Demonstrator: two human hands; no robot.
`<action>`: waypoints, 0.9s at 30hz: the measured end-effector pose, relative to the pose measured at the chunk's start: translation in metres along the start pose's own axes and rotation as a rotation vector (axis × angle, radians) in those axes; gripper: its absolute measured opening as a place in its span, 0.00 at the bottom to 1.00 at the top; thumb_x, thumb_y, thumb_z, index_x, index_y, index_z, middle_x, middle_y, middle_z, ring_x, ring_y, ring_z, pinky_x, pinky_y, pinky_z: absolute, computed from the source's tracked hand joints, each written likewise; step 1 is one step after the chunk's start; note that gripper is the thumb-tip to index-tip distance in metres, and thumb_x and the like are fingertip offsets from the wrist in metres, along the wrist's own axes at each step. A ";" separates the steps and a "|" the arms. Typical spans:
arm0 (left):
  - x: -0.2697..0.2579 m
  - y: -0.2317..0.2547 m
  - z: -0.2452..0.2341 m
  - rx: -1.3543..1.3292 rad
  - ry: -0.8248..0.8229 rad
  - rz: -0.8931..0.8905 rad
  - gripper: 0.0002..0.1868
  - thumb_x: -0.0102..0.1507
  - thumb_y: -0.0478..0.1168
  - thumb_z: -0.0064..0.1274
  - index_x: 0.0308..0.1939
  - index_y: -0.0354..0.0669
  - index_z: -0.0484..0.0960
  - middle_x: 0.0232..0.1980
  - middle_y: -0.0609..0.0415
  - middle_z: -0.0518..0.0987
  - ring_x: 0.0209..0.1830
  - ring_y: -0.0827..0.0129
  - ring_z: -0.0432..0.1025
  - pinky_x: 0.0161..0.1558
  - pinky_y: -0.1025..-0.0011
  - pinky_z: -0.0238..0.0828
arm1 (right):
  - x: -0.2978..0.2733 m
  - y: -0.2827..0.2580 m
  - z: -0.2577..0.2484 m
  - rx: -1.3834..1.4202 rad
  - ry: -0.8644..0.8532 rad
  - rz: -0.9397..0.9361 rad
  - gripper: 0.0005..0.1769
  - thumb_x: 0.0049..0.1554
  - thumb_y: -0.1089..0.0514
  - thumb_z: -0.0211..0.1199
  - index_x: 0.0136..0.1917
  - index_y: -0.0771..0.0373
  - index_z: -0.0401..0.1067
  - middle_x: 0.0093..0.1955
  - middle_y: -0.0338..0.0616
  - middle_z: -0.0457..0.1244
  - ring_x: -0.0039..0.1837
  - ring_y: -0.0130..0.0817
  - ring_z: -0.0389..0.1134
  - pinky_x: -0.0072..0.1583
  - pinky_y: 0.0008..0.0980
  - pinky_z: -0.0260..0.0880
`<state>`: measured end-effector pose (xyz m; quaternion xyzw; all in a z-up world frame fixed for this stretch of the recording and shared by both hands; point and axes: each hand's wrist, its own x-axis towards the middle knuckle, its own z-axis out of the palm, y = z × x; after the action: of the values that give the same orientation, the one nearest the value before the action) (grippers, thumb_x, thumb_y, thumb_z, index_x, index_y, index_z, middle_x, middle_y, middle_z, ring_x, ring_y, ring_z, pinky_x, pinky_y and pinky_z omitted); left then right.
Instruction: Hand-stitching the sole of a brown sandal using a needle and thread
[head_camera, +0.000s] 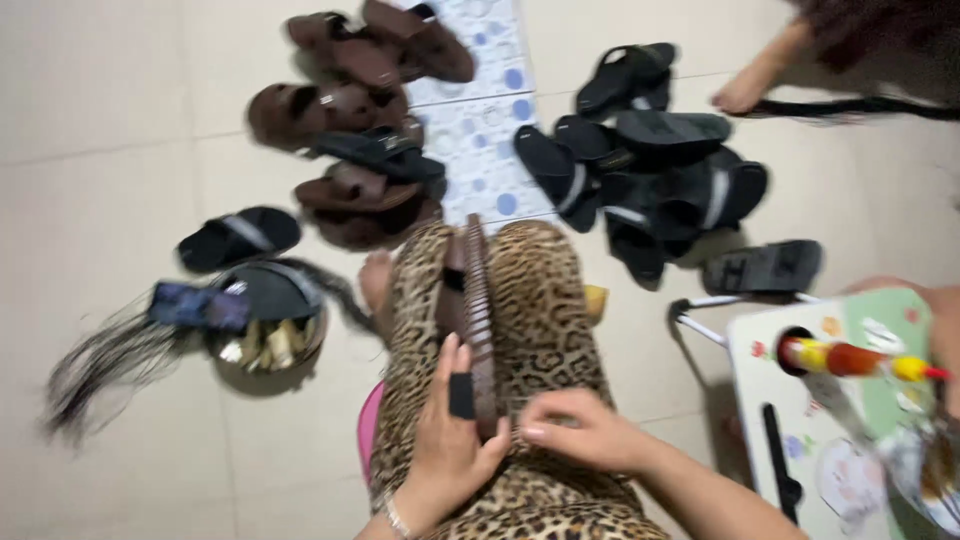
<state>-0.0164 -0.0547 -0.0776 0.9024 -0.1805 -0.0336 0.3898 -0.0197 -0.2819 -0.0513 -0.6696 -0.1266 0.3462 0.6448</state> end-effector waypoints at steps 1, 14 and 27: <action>0.002 0.004 0.002 -0.091 -0.028 -0.066 0.55 0.53 0.49 0.63 0.76 0.35 0.51 0.76 0.33 0.58 0.75 0.41 0.58 0.72 0.57 0.56 | -0.015 -0.005 -0.006 -0.141 0.067 -0.046 0.14 0.63 0.48 0.60 0.45 0.59 0.78 0.44 0.37 0.72 0.47 0.26 0.72 0.52 0.28 0.72; 0.017 0.020 0.002 -0.127 -0.059 -0.004 0.59 0.51 0.48 0.60 0.77 0.28 0.43 0.68 0.33 0.66 0.64 0.42 0.63 0.58 0.47 0.69 | -0.054 0.025 -0.055 -1.154 0.131 0.430 0.16 0.52 0.35 0.62 0.54 0.29 0.76 0.49 0.12 0.74 0.46 0.23 0.79 0.48 0.32 0.79; 0.025 0.005 -0.009 -0.189 -0.024 0.001 0.57 0.49 0.52 0.64 0.76 0.38 0.53 0.57 0.38 0.75 0.54 0.46 0.73 0.49 0.53 0.76 | -0.049 -0.049 -0.031 -0.649 -0.022 -0.016 0.14 0.62 0.51 0.55 0.52 0.58 0.77 0.39 0.37 0.69 0.40 0.32 0.72 0.45 0.31 0.71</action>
<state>0.0069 -0.0606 -0.0661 0.8609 -0.1815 -0.0614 0.4712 -0.0222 -0.3293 0.0080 -0.8354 -0.2423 0.2900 0.3990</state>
